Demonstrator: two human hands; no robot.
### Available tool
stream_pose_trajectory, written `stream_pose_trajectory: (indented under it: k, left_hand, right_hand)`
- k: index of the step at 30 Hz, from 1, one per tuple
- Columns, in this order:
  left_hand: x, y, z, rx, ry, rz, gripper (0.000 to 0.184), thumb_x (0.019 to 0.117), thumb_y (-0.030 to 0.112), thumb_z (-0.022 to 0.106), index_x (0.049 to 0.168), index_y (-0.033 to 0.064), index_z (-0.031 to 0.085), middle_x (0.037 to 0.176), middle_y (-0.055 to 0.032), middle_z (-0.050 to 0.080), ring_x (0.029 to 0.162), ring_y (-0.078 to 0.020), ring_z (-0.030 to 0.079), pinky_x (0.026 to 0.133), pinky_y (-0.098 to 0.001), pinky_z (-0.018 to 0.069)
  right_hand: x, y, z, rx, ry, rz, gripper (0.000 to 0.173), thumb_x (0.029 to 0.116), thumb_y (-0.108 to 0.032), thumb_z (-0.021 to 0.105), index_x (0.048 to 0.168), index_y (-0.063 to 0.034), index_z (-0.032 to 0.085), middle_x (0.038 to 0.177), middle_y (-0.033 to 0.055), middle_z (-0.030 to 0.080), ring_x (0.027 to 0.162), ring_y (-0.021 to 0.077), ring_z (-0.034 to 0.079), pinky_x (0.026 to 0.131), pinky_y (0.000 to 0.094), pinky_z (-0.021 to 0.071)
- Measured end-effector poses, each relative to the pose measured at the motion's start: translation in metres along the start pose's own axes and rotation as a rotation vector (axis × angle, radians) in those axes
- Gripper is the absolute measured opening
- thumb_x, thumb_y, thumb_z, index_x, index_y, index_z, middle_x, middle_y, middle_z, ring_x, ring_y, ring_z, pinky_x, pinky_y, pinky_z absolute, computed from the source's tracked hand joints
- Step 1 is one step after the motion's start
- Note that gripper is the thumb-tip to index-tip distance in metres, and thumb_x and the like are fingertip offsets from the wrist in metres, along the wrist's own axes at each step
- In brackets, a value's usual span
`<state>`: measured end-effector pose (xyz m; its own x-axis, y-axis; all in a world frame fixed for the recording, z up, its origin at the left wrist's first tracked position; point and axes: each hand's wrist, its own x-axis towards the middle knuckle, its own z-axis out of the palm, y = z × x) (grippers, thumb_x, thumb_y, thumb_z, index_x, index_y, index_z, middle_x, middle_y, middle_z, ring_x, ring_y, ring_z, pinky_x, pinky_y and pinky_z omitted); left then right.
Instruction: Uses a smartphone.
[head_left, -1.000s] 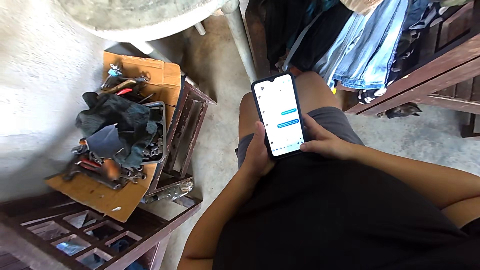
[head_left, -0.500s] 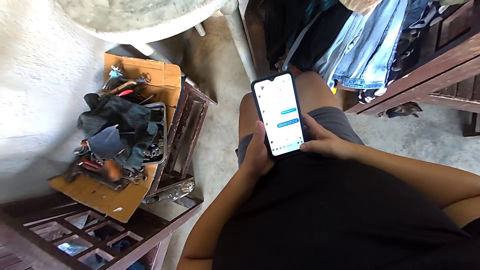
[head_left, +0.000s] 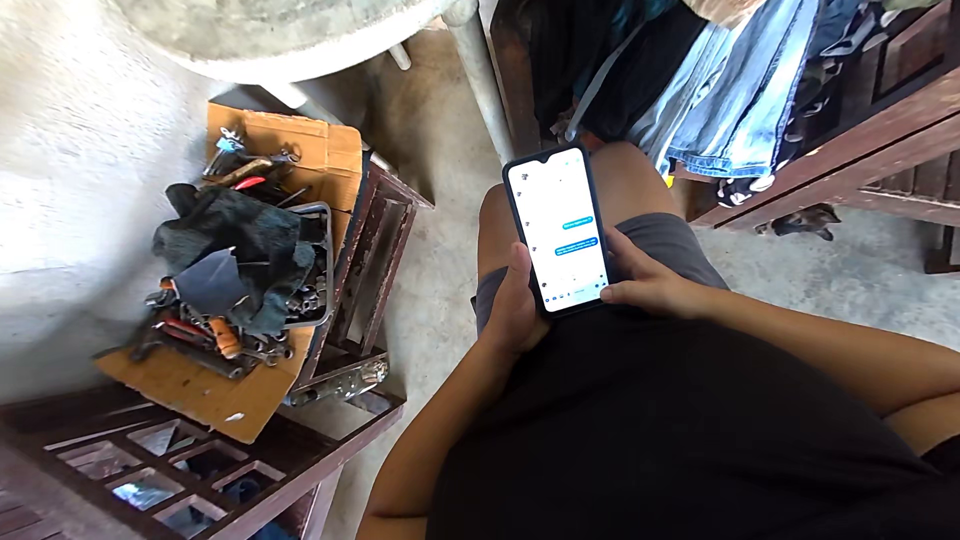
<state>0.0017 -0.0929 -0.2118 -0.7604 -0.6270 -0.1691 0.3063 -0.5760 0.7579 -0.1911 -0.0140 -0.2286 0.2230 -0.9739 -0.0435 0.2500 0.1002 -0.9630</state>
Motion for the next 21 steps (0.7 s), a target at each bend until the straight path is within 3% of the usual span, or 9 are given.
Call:
stream_pose_trajectory:
  k: [21]
  left_hand:
    - [-0.0010,-0.0017,-0.0003,-0.045,0.001,-0.014,0.061,0.0954,0.069,0.049,0.136,0.0238,0.052,0.120,0.0013,0.072,0.112,-0.0143,0.069,0.098,-0.0378,0.0566]
  right_hand:
    - [-0.0008,0.0000,0.0011,-0.007,0.006,0.008,0.072,0.0899,-0.009,0.060,0.152,-0.0068,0.023,0.124,-0.0040,0.064,0.111,-0.0005,0.064,0.095,0.0205,0.0544]
